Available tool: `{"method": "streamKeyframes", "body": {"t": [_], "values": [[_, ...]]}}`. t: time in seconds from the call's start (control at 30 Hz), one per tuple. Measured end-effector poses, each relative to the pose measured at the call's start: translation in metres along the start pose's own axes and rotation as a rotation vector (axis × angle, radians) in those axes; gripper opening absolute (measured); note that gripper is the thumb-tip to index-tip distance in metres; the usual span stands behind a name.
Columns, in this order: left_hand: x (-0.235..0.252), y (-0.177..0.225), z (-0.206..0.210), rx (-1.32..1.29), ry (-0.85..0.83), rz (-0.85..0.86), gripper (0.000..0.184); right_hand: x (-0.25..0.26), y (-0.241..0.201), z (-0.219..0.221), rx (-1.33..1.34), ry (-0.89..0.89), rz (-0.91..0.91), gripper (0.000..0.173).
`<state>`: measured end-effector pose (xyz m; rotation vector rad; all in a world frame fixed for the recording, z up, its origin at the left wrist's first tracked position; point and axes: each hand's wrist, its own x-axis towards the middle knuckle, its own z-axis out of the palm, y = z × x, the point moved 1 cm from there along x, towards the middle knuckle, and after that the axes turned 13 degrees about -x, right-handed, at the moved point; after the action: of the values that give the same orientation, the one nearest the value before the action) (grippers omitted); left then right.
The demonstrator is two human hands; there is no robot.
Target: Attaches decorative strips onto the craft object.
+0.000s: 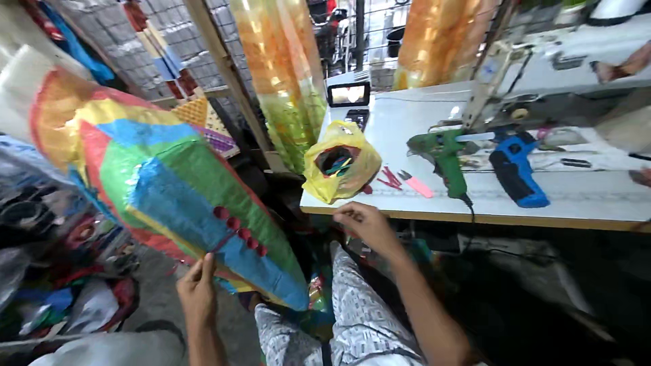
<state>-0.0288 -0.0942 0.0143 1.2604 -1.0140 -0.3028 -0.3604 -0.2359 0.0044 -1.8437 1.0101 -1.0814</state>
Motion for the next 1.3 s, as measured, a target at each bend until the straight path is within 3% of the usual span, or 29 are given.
{"method": "streamKeyframes", "body": {"t": [0.13,0.2,0.23,0.3,0.37,0.5,0.6,0.73,0.87,1.03,1.1,1.2,1.23,1.3], "values": [[-0.012,-0.001,0.010,-0.020,0.175,0.091,0.018,-0.028,0.016,-0.068,-0.354,0.306,0.142,0.020],[-0.030,0.008,0.021,0.019,0.248,0.083,0.051,-0.021,0.032,-0.082,-0.633,0.337,0.122,0.022],[-0.043,0.013,0.031,0.054,0.304,0.092,0.057,-0.016,0.042,-0.085,-0.753,0.324,0.104,0.024],[-0.075,0.014,0.054,0.137,0.391,0.132,0.050,-0.005,0.059,-0.088,-0.906,0.286,0.060,0.029],[-0.113,0.007,0.079,0.148,0.264,0.105,0.038,0.000,0.068,-0.086,-0.971,0.217,0.050,0.034],[-0.163,-0.014,0.115,0.046,-0.199,-0.144,0.023,-0.008,0.064,-0.078,-0.980,0.187,0.016,0.040],[-0.173,-0.018,0.132,-0.027,-0.350,-0.268,0.022,-0.015,0.056,-0.078,-0.952,0.224,0.000,0.036],[-0.167,-0.010,0.158,-0.111,-0.545,-0.368,0.026,-0.018,0.053,-0.084,-0.886,0.135,0.045,0.027],[-0.152,-0.003,0.185,-0.174,-0.627,-0.388,0.028,-0.025,0.043,-0.088,-0.880,0.018,0.100,0.025],[-0.130,0.018,0.222,-0.270,-0.592,-0.465,0.025,-0.035,0.044,-0.084,-0.923,0.159,0.021,0.013],[-0.127,0.033,0.235,-0.206,-0.567,-0.322,0.031,-0.043,0.037,-0.082,-0.894,0.158,-0.015,0.015],[-0.127,0.054,0.243,0.131,-0.535,0.235,0.038,-0.060,0.017,-0.082,-0.853,-0.005,-0.116,0.016],[-0.127,0.057,0.243,0.248,-0.513,0.389,0.036,-0.065,0.014,-0.082,-0.840,-0.047,-0.183,0.017],[-0.129,0.056,0.239,0.384,-0.514,0.524,0.025,-0.073,0.011,-0.078,-0.789,-0.056,-0.314,0.018]]}}
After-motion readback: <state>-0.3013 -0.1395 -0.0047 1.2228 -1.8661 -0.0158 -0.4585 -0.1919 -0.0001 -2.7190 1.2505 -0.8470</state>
